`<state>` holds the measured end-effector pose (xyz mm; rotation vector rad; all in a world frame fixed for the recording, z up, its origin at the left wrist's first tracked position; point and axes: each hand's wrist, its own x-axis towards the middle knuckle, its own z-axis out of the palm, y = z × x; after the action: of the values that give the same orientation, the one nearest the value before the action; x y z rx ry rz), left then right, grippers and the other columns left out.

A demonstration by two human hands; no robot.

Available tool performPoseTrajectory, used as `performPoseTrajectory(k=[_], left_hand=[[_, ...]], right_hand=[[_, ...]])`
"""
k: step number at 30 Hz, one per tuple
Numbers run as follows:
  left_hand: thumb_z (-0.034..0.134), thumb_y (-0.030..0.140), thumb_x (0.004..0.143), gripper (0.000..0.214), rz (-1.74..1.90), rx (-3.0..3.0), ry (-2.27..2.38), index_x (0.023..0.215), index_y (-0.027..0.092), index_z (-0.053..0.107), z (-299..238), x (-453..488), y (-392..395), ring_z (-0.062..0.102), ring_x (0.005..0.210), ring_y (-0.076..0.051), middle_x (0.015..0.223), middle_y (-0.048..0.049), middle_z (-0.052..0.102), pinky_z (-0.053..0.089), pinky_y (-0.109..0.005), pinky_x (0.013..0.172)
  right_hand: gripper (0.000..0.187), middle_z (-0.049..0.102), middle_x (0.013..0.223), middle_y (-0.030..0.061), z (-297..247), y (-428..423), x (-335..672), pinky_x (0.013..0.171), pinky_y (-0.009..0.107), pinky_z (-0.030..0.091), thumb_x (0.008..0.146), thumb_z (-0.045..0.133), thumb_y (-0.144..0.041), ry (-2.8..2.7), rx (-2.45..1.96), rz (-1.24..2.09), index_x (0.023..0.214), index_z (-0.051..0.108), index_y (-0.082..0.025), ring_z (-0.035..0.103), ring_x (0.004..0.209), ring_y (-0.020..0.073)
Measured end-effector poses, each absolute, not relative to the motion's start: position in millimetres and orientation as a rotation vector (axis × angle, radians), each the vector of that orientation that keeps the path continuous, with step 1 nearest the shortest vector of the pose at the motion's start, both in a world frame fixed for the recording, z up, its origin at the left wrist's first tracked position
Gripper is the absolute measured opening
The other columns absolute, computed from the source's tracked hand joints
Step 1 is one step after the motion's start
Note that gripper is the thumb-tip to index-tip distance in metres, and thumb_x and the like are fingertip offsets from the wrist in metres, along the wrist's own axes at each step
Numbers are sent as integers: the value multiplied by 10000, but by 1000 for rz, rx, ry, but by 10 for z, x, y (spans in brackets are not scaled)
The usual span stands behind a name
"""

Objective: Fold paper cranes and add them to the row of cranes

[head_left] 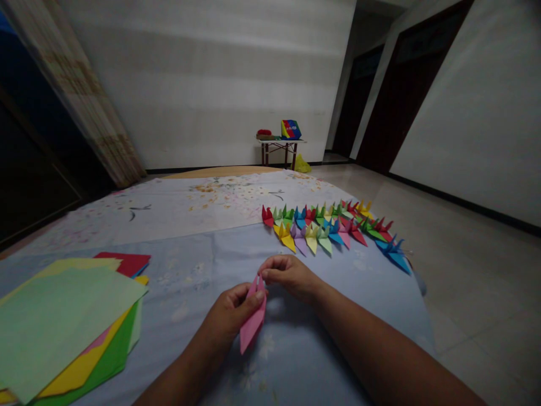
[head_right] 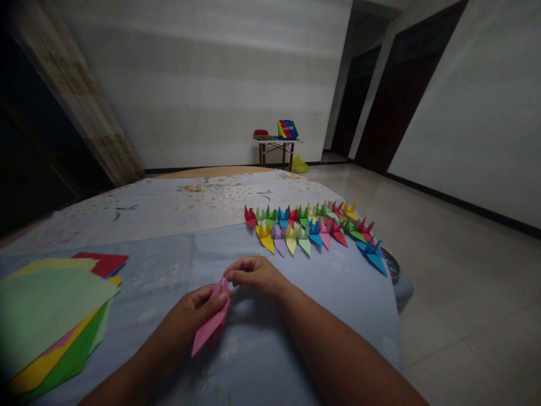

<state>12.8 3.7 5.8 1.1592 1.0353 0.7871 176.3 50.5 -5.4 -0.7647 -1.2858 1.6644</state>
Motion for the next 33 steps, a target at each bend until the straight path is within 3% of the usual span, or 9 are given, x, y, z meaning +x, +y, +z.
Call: performPoseTrajectory(k=[13, 19, 33], left_hand=[[641, 463, 678, 318, 898, 1173, 1152, 745, 152, 630, 142, 138, 60, 432, 499, -92, 564, 42, 523, 318, -205, 492], [645, 466, 664, 320, 905, 1150, 1166, 720, 152, 629, 174, 141, 44, 456, 503, -102, 564, 35, 540, 332, -212, 500], [621, 493, 678, 343, 858, 1159, 1139, 733, 155, 614, 205, 136, 24, 431, 501, -99, 559, 44, 513, 315, -210, 498]], right_hand=[[277, 601, 634, -14, -57, 473, 1704, 586, 219, 379, 636, 710, -389, -1428, -866, 1501, 709, 637, -133, 504, 575, 75], [247, 617, 726, -3, -20, 458, 1754, 624, 224, 396, 702, 668, -344, -1473, -822, 1453, 859, 660, -153, 526, 637, 81], [285, 650, 745, -6, 14, 450, 1806, 676, 229, 444, 608, 751, -299, -1387, -751, 1691, 843, 674, -158, 576, 664, 79]])
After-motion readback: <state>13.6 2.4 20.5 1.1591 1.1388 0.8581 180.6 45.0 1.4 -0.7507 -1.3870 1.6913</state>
